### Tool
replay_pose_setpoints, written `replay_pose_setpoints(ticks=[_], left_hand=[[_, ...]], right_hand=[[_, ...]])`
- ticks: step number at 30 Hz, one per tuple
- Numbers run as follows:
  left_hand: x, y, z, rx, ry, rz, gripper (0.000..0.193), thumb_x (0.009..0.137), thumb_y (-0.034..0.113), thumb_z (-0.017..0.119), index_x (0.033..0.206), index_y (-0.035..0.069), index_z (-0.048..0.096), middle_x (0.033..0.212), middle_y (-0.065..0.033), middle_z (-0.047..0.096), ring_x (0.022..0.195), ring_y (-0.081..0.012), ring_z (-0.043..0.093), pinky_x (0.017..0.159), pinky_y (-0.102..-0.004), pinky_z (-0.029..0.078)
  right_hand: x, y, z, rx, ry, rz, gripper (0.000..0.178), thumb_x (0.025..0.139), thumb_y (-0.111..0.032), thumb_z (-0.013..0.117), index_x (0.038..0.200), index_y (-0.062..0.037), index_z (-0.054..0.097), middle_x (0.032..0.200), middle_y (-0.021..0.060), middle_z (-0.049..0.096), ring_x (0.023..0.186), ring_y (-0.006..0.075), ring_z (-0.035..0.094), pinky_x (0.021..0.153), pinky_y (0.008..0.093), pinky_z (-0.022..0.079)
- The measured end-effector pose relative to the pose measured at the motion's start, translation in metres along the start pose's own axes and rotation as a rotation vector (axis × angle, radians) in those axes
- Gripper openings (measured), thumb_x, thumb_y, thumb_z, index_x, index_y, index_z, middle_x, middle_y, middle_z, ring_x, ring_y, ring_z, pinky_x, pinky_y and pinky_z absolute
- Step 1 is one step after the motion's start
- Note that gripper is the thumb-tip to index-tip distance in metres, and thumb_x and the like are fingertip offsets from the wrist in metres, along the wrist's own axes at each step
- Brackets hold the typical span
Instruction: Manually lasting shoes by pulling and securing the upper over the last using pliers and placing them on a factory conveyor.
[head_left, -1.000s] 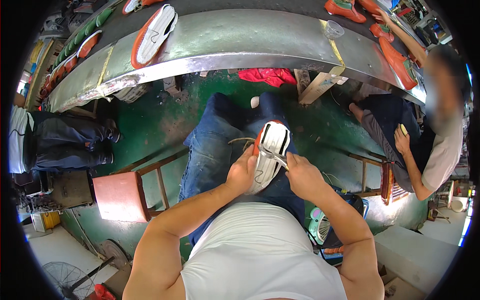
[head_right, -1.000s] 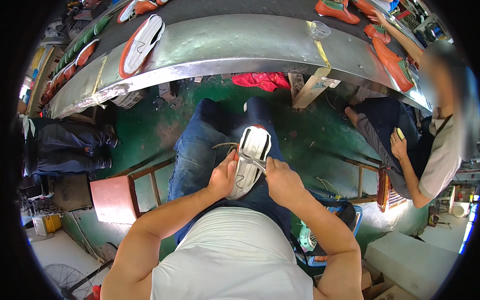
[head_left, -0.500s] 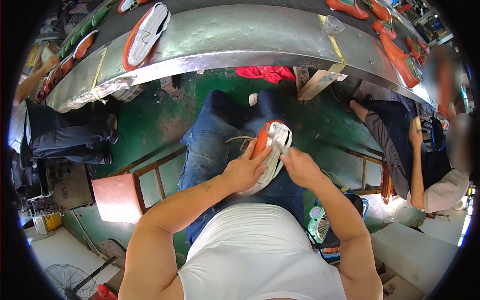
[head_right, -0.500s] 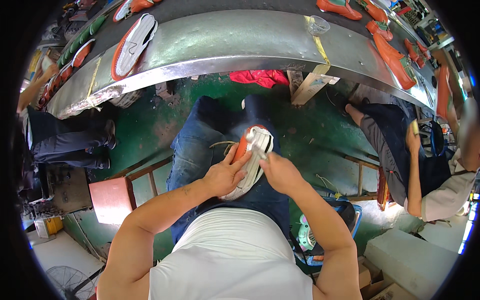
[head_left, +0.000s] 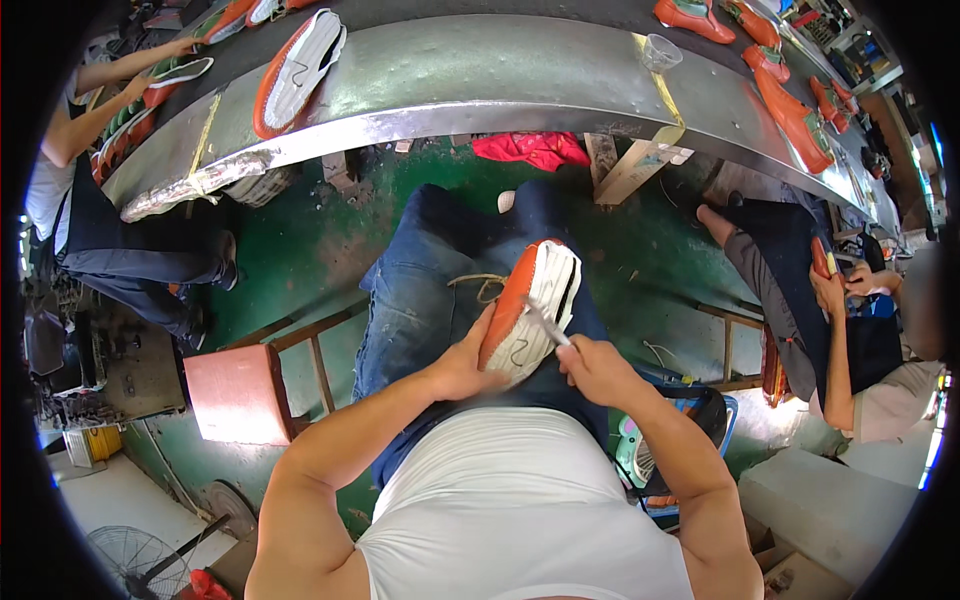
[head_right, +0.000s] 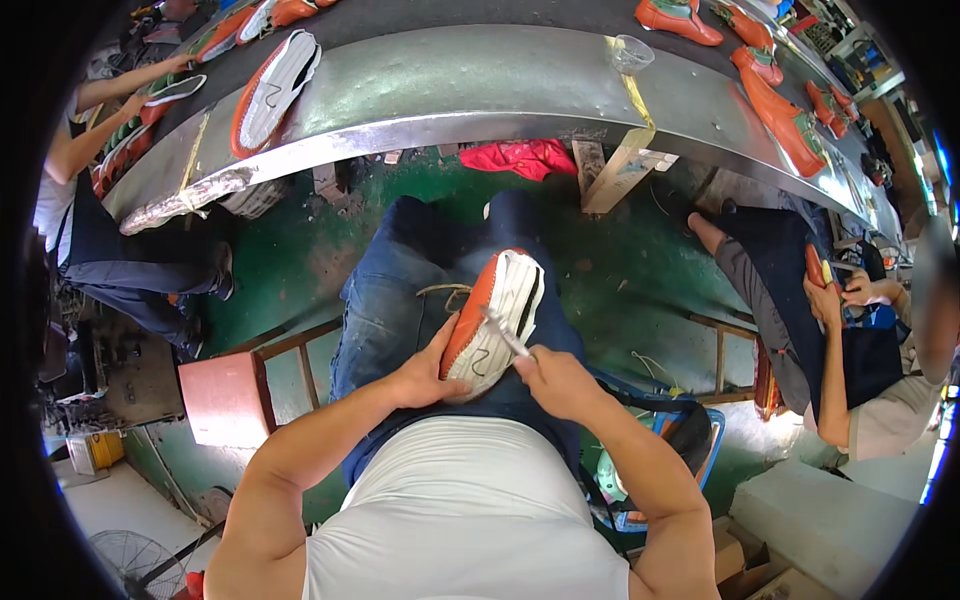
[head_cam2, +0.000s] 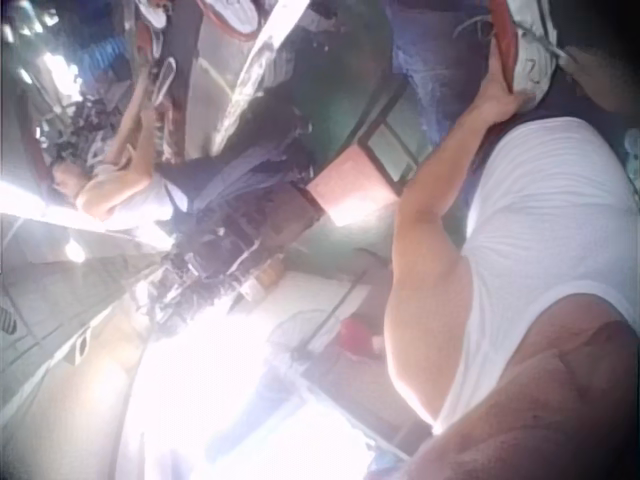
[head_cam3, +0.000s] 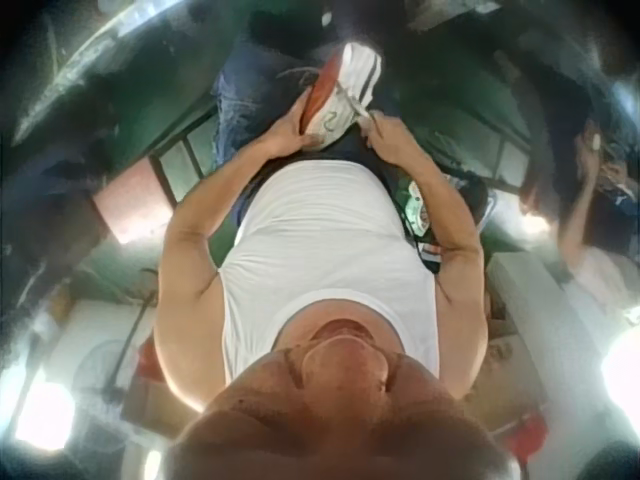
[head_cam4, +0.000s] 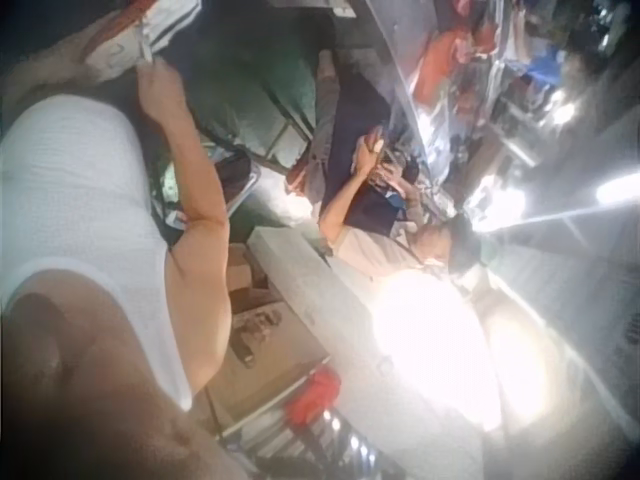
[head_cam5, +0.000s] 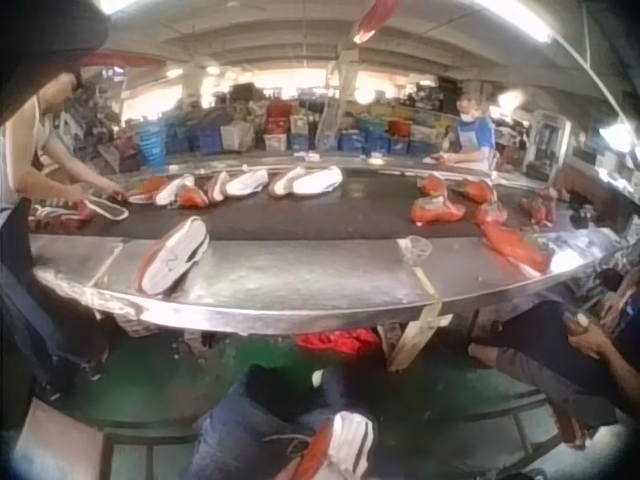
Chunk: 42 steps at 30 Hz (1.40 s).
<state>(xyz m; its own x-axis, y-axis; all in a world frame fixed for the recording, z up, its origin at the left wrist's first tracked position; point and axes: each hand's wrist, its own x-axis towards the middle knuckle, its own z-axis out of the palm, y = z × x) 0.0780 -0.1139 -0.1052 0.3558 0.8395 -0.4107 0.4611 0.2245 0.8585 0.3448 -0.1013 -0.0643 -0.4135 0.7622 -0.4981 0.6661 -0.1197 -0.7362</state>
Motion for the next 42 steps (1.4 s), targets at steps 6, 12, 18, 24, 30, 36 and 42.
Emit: replay_pose_setpoints(ticks=[6,12,18,24,30,36,42], left_hand=[[-0.018,0.066,-0.054,0.402,0.084,0.142,0.090,0.074,0.014,0.078,0.149,0.004,0.030,0.117,-0.0285,0.065,0.107,-0.0421,0.066,0.095,-0.0418,0.052],[0.000,0.131,-0.085,-0.188,0.182,0.473,0.074,0.071,0.003,0.088,0.130,0.002,0.043,0.109,-0.0164,0.070,0.098,-0.0203,0.069,0.085,-0.0338,0.057],[0.084,0.090,-0.055,0.111,0.117,0.050,0.056,0.077,0.038,0.083,0.111,-0.004,0.066,0.098,-0.0211,0.072,0.090,-0.0283,0.071,0.080,-0.0384,0.055],[0.015,0.017,-0.023,0.121,0.197,0.084,0.033,0.096,0.023,0.065,0.123,0.003,0.068,0.091,-0.0162,0.072,0.081,-0.0188,0.069,0.073,-0.0342,0.054],[0.012,0.026,-0.008,0.278,0.406,0.245,0.018,0.096,0.015,0.060,0.104,0.003,0.071,0.077,-0.0211,0.066,0.069,-0.0368,0.067,0.062,-0.0408,0.053],[0.006,0.032,0.004,0.412,0.372,0.353,0.023,0.096,0.022,0.060,0.102,0.002,0.070,0.083,-0.0197,0.069,0.076,-0.0367,0.068,0.069,-0.0430,0.055],[0.041,-0.024,0.023,-1.031,0.026,-0.001,0.060,0.108,0.044,0.036,0.155,0.007,0.032,0.149,-0.0135,0.045,0.138,-0.0229,0.041,0.116,-0.0365,0.031]], right_hand=[[-0.027,0.038,0.016,0.361,0.199,0.085,0.030,0.102,-0.026,0.052,0.102,0.0027,0.059,0.077,0.0089,0.066,0.071,0.0166,0.065,0.068,0.0302,0.051],[-0.037,0.059,0.027,0.613,0.255,0.028,0.027,0.098,-0.017,0.058,0.118,0.0013,0.056,0.091,0.0062,0.065,0.076,0.0118,0.063,0.066,0.0268,0.051],[-0.043,0.039,0.010,0.346,0.132,0.028,0.028,0.095,-0.019,0.062,0.117,-0.0022,0.060,0.090,0.0095,0.065,0.081,0.0199,0.065,0.074,0.0349,0.052],[-0.047,0.004,0.000,0.098,0.077,-0.053,0.027,0.095,-0.019,0.061,0.117,-0.0027,0.059,0.093,0.0204,0.066,0.088,0.0386,0.065,0.080,0.0419,0.051],[-0.015,0.003,-0.006,-0.108,0.056,-0.313,0.040,0.094,-0.018,0.059,0.129,0.0010,0.053,0.105,0.0247,0.065,0.095,0.0403,0.065,0.083,0.0449,0.050],[0.011,-0.071,-0.077,-0.303,-0.490,0.042,0.034,0.094,-0.030,0.060,0.094,0.0044,0.062,0.085,0.0239,0.067,0.082,0.0390,0.067,0.073,0.0467,0.052],[0.034,-0.051,-0.049,-0.513,-0.286,-0.087,0.027,0.094,-0.026,0.062,0.095,0.0014,0.061,0.085,0.0245,0.067,0.084,0.0424,0.066,0.074,0.0509,0.051]])
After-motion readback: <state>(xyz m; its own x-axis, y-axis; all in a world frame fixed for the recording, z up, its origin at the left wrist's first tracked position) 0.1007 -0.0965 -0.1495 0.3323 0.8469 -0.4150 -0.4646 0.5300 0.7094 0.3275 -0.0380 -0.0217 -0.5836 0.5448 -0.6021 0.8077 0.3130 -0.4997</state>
